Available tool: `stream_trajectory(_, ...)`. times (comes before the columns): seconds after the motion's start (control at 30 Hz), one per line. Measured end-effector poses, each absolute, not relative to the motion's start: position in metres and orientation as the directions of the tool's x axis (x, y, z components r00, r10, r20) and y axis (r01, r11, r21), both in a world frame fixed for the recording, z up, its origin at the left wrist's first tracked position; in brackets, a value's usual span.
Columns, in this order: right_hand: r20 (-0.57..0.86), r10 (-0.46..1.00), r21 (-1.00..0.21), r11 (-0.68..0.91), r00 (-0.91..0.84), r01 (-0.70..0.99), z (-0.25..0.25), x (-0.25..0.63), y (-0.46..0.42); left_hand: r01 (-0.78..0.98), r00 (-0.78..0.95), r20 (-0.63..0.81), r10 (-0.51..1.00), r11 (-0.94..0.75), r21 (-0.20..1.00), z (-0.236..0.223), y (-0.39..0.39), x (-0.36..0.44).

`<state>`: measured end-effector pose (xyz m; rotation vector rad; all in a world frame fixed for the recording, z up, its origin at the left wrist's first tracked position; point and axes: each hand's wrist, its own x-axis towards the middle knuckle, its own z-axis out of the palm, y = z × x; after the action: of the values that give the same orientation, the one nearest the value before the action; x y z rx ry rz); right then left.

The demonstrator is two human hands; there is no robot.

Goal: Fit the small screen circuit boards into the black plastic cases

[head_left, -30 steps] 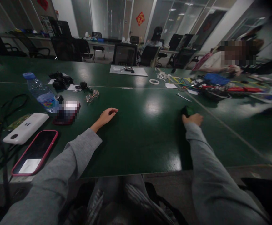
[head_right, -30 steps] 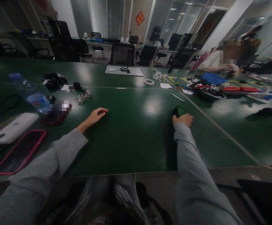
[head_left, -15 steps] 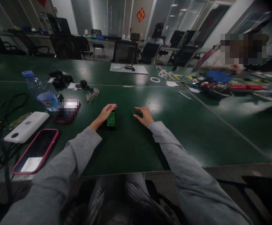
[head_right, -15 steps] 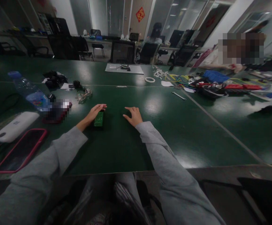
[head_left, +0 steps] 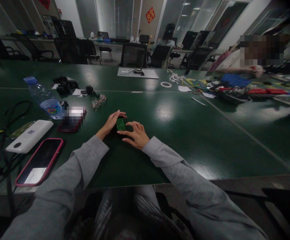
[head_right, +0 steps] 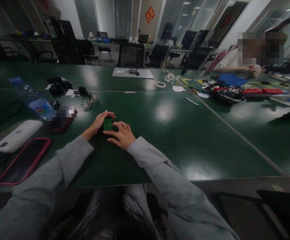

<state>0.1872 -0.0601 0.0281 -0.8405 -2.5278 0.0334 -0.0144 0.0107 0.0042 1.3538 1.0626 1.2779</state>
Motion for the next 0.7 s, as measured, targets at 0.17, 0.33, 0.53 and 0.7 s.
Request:
stream_trajectory(0.17, 0.616, 0.74, -0.335, 0.556, -0.269, 0.761, 0.021, 0.236, -0.015, 0.055, -0.103, 0.192, 0.976, -0.187, 0.981, 0.008, 0.008, -0.017)
stream_trajectory(0.33, 0.608, 0.792, -0.509, 0.334, 0.056, 0.793, 0.002, 0.272, 0.026, 0.095, -0.089, 0.226, 0.97, -0.218, 0.971, 0.009, 0.007, -0.018)
stream_trajectory(0.53, 0.455, 0.889, -0.557, 0.334, -0.057, 0.76, -0.008, 0.249, 0.019, 0.304, 0.052, 0.26, 0.964, -0.263, 0.916, 0.005, 0.006, -0.013)
stream_trajectory(0.7, 0.337, 0.92, -0.402, 0.333, -0.2, 0.853, -0.009, 0.215, -0.001, 0.513, 0.149, 0.287, 0.946, -0.322, 0.796, 0.001, 0.006, -0.009)
